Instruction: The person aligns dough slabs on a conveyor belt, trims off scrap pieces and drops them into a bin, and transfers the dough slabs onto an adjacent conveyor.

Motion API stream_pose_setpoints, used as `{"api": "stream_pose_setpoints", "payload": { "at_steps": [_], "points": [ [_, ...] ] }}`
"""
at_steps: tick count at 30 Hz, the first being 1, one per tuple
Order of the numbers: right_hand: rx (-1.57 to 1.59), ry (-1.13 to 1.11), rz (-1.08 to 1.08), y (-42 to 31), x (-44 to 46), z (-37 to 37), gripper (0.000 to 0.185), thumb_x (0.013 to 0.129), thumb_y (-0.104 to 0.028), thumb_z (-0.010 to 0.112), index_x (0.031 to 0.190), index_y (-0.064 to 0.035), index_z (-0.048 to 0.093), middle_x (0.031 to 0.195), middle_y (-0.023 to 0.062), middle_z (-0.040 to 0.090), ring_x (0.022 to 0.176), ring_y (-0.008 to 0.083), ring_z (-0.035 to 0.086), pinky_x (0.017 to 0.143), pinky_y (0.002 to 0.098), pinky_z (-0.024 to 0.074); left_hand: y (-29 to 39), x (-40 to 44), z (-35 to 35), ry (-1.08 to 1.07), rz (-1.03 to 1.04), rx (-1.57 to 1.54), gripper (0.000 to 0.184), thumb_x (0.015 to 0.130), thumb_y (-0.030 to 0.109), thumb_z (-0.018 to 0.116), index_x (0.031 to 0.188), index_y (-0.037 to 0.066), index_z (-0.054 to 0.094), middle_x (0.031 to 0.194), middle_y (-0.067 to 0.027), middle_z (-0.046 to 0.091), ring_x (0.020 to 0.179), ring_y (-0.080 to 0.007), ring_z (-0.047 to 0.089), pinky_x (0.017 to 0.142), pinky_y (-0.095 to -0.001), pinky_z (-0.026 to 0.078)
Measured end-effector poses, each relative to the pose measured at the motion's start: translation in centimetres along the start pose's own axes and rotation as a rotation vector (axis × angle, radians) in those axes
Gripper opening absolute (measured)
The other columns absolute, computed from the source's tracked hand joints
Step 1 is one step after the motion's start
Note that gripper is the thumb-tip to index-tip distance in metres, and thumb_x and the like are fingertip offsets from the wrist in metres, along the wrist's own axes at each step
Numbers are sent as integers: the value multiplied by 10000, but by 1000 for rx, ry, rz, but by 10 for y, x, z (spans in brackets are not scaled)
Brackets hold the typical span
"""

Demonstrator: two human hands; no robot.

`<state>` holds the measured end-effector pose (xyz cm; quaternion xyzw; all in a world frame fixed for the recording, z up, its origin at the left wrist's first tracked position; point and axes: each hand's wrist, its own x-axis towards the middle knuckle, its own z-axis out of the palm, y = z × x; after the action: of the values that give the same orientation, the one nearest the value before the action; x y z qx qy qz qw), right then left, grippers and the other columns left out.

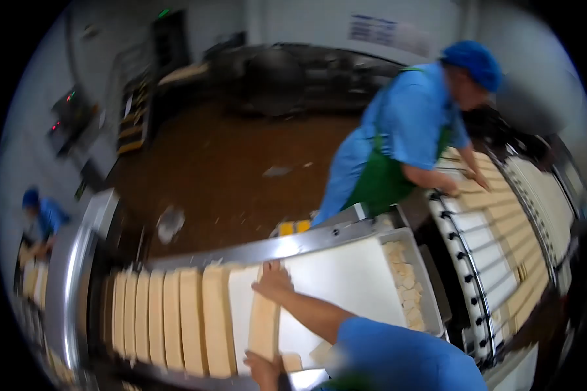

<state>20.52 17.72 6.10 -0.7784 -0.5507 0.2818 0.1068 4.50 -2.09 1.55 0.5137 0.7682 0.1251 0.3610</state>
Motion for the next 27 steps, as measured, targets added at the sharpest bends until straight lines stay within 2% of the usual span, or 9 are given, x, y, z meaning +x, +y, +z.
{"api": "stream_pose_setpoints", "payload": {
  "at_steps": [2, 4, 8, 9, 10, 13, 17, 24, 27],
  "points": [
    [27, 75, 115, 49, -9, -32, 819, 736, -438, 654, 1362, -38, 311, 1352, 241, 321, 1224, 406, 410, 1009, 494, 362, -30, -2, 69, 294, 318, 271, 684, 831, 418, 609, 1252, -82, 408, 1109, -319, 469, 931, -465, 521, 857, -493, 426],
    [44, 109, 290, 94, -16, -55, 861, 741, -481, 640, 1386, -26, 296, 1428, 240, 259, 1355, 401, 246, 988, 515, 361, 10, -18, 69, 18, 355, 163, 970, 772, 478, 674, 1348, -148, 208, 1175, -399, 371, 993, -507, 496, 909, -497, 419],
    [-98, 257, 331, 177, -27, -82, 902, 754, -555, 609, 1379, 30, 326, 1466, 208, 229, 1405, 431, -14, 910, 615, 351, 58, -43, 109, 83, 481, 194, 899, 778, 415, 686, 1334, -139, 247, 1144, -396, 384, 1028, -502, 464, 886, -506, 413],
    [-104, 271, 355, 193, -31, -89, 908, 734, -512, 649, 1363, 42, 300, 1458, 240, 213, 1360, 475, 165, 919, 568, 389, 64, -46, 118, 167, 579, 174, 855, 756, 364, 710, 1315, -123, 285, 1118, -381, 395, 990, -482, 471, 867, -501, 411],
    [-84, 288, 372, 208, -42, -103, 908, 734, -512, 649, 1363, 42, 300, 1458, 240, 213, 1360, 475, 165, 919, 568, 389, 75, -50, 123, 162, 608, 186, 855, 756, 364, 710, 1315, -123, 285, 1118, -381, 395, 990, -482, 471, 867, -501, 411],
    [368, 626, 508, 263, -83, -132, 924, 666, -346, 754, 1334, 25, 237, 1460, 303, 120, 1130, 461, 485, 946, 482, 434, 110, -69, 140, 263, 878, 195, 813, 700, 272, 746, 1286, -104, 325, 1088, -322, 413, 935, -444, 489, 819, -497, 429],
    [471, 874, 582, 358, -169, -187, 865, 691, -354, 731, 1308, 26, 258, 1409, 308, 196, 1119, 475, 483, 930, 521, 438, 183, -123, 163, -136, 851, -263, 729, 642, 127, 734, 1264, -13, 381, 1206, -330, 364, 1156, -429, 293, 986, -468, 318],
    [526, 1078, 866, 528, -330, -280, 790, 715, -395, 682, 1273, 40, 330, 1256, 275, 390, 1042, 423, 547, 866, 472, 486, 278, -256, 229, -355, 1325, -69, 745, 698, 73, 699, 1354, 21, 351, 1279, -294, 318, 1176, -453, 335, 995, -464, 326],
    [418, 1075, 1020, 593, -373, -298, 830, 712, -470, 642, 1292, 34, 329, 1275, 276, 403, 1058, 409, 545, 888, 479, 472, 303, -303, 259, -503, 1352, -81, 766, 714, 99, 711, 1372, 6, 330, 1285, -277, 310, 1178, -441, 357, 1002, -465, 328]
  ]
}}
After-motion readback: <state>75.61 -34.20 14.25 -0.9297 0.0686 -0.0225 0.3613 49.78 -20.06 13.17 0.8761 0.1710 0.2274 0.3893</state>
